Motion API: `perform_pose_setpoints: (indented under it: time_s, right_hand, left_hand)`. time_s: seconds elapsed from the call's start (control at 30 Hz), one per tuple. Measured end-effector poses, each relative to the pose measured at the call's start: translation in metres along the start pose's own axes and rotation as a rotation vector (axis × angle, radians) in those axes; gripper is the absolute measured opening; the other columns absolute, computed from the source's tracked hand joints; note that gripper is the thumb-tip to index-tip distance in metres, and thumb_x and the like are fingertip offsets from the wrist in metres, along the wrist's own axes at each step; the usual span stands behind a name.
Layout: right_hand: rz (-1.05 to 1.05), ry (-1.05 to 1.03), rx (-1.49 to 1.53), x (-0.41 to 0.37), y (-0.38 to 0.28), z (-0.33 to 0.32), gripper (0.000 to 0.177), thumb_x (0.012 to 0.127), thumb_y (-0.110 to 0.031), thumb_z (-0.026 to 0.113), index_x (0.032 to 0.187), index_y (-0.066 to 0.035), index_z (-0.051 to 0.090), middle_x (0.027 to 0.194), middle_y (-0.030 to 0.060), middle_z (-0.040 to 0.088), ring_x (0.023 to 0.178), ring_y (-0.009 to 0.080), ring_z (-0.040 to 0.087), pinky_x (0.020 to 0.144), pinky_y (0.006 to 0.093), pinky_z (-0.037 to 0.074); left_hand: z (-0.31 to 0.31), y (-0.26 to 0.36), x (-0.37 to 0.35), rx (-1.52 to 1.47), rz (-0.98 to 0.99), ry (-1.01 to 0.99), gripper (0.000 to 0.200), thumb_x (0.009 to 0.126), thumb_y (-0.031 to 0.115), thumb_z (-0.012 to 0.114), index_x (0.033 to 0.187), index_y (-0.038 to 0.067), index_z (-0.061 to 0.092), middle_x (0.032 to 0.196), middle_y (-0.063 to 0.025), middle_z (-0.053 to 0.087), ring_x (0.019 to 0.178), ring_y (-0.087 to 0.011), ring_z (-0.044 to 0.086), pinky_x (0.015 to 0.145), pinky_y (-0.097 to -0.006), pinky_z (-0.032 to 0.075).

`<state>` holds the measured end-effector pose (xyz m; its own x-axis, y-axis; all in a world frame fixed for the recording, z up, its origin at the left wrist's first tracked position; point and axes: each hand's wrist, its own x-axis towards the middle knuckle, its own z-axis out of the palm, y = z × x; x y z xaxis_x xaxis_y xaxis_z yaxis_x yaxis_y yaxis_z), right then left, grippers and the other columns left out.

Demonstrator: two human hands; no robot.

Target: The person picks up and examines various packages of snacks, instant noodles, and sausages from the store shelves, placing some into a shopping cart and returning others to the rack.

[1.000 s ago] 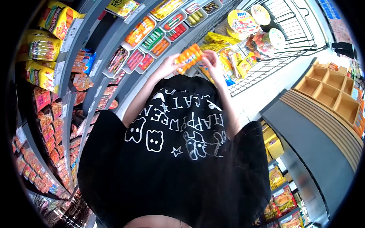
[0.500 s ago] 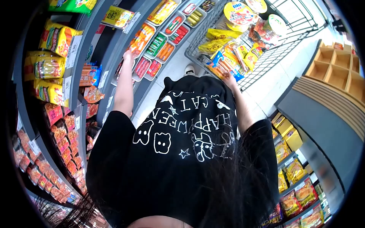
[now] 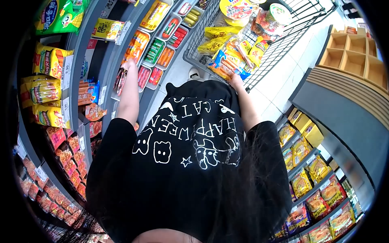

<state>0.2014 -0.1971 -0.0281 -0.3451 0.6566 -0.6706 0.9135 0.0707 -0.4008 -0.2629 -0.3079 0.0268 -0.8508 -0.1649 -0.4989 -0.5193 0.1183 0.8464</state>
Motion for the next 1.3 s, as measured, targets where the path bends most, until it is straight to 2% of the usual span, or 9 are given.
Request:
perform_pose_setpoints:
  time_s: [0.13, 0.27, 0.33, 0.4, 0.67, 0.8, 1.1, 1.2, 1.3]
  right_hand:
    - [-0.024, 0.005, -0.120, -0.003, -0.017, -0.004, 0.031, 0.065, -0.017, 0.059, 0.093, -0.004, 0.057, 0.085, 0.0179, 0.058, 0.082, 0.0297, 0.056, 0.072, 0.0356, 0.045]
    - [-0.068, 0.037, -0.254, -0.005, -0.038, -0.018, 0.023, 0.067, -0.015, 0.054, 0.085, -0.001, 0.057, 0.083, 0.0192, 0.058, 0.080, 0.0300, 0.057, 0.069, 0.0366, 0.045]
    - [-0.149, -0.049, -0.331, -0.001, -0.039, -0.024, 0.020, 0.069, -0.014, 0.051, 0.082, 0.001, 0.056, 0.080, 0.0201, 0.058, 0.078, 0.0306, 0.057, 0.066, 0.0374, 0.046]
    - [-0.156, 0.002, -0.352, -0.008, -0.044, -0.035, 0.022, 0.069, -0.021, 0.058, 0.083, -0.004, 0.056, 0.077, 0.0163, 0.059, 0.076, 0.0299, 0.057, 0.065, 0.0381, 0.046]
    - [-0.428, 0.017, -0.069, -0.078, -0.109, -0.109, 0.025, 0.068, -0.005, 0.056, 0.093, -0.003, 0.054, 0.074, 0.0191, 0.057, 0.073, 0.0318, 0.056, 0.064, 0.0359, 0.044]
    - [-0.580, -0.060, -0.071, -0.102, -0.137, -0.130, 0.032, 0.066, -0.004, 0.058, 0.098, -0.005, 0.054, 0.081, 0.0178, 0.057, 0.079, 0.0299, 0.055, 0.067, 0.0336, 0.044]
    - [-0.485, 0.098, 0.146, -0.103, -0.147, -0.132, 0.029, 0.067, -0.006, 0.060, 0.095, -0.002, 0.051, 0.078, 0.0162, 0.057, 0.076, 0.0300, 0.055, 0.067, 0.0319, 0.043]
    - [-0.410, 0.099, 0.269, -0.100, -0.150, -0.132, 0.027, 0.070, -0.007, 0.058, 0.095, -0.002, 0.047, 0.075, 0.0142, 0.058, 0.072, 0.0270, 0.057, 0.065, 0.0305, 0.044]
    - [-0.464, 0.067, 0.437, -0.100, -0.146, -0.136, 0.026, 0.076, -0.005, 0.053, 0.100, -0.002, 0.045, 0.077, 0.0095, 0.059, 0.071, 0.0171, 0.057, 0.065, 0.0261, 0.044]
  left_hand:
    - [-0.005, -0.014, 0.006, 0.567, 0.222, 0.288, 0.082, 0.058, 0.001, 0.067, 0.120, 0.001, 0.014, 0.112, -0.0208, 0.029, 0.095, -0.0353, 0.046, 0.068, -0.0373, 0.051]
    - [-0.024, -0.035, -0.030, 0.301, 0.288, -0.114, 0.084, 0.058, 0.000, 0.064, 0.126, 0.000, 0.015, 0.114, -0.0251, 0.032, 0.096, -0.0320, 0.047, 0.073, -0.0339, 0.046]
    - [-0.033, -0.060, -0.031, 0.476, 0.536, -0.308, 0.067, 0.061, 0.000, 0.061, 0.120, 0.000, 0.029, 0.112, -0.0244, 0.039, 0.095, -0.0272, 0.049, 0.077, -0.0298, 0.043]
    - [-0.040, -0.039, -0.097, 0.365, 0.468, -0.665, 0.054, 0.067, 0.002, 0.057, 0.116, 0.000, 0.035, 0.104, -0.0139, 0.047, 0.085, -0.0182, 0.053, 0.069, -0.0238, 0.043]
    - [-0.031, 0.006, -0.223, 0.607, 0.392, -1.548, 0.062, 0.066, 0.016, 0.066, 0.121, 0.010, 0.036, 0.120, -0.0101, 0.041, 0.107, -0.0225, 0.041, 0.086, -0.0377, 0.036]
    - [-0.027, 0.011, -0.235, 0.662, 0.304, -1.743, 0.040, 0.072, 0.016, 0.061, 0.109, 0.005, 0.049, 0.101, -0.0061, 0.055, 0.092, -0.0125, 0.050, 0.082, -0.0266, 0.038]
    - [-0.025, -0.008, -0.222, 0.481, 0.039, -1.544, 0.027, 0.079, 0.019, 0.055, 0.097, -0.001, 0.051, 0.078, -0.0034, 0.056, 0.070, -0.0083, 0.054, 0.060, -0.0198, 0.044]
    - [-0.019, -0.011, -0.207, 0.441, 0.205, -1.453, 0.028, 0.080, 0.021, 0.053, 0.098, -0.001, 0.051, 0.080, -0.0044, 0.056, 0.070, -0.0084, 0.054, 0.057, -0.0199, 0.045]
    - [-0.008, -0.009, -0.186, 0.266, -0.026, -1.226, 0.029, 0.083, 0.021, 0.049, 0.101, -0.001, 0.049, 0.086, -0.0066, 0.057, 0.071, -0.0135, 0.057, 0.059, -0.0234, 0.047]
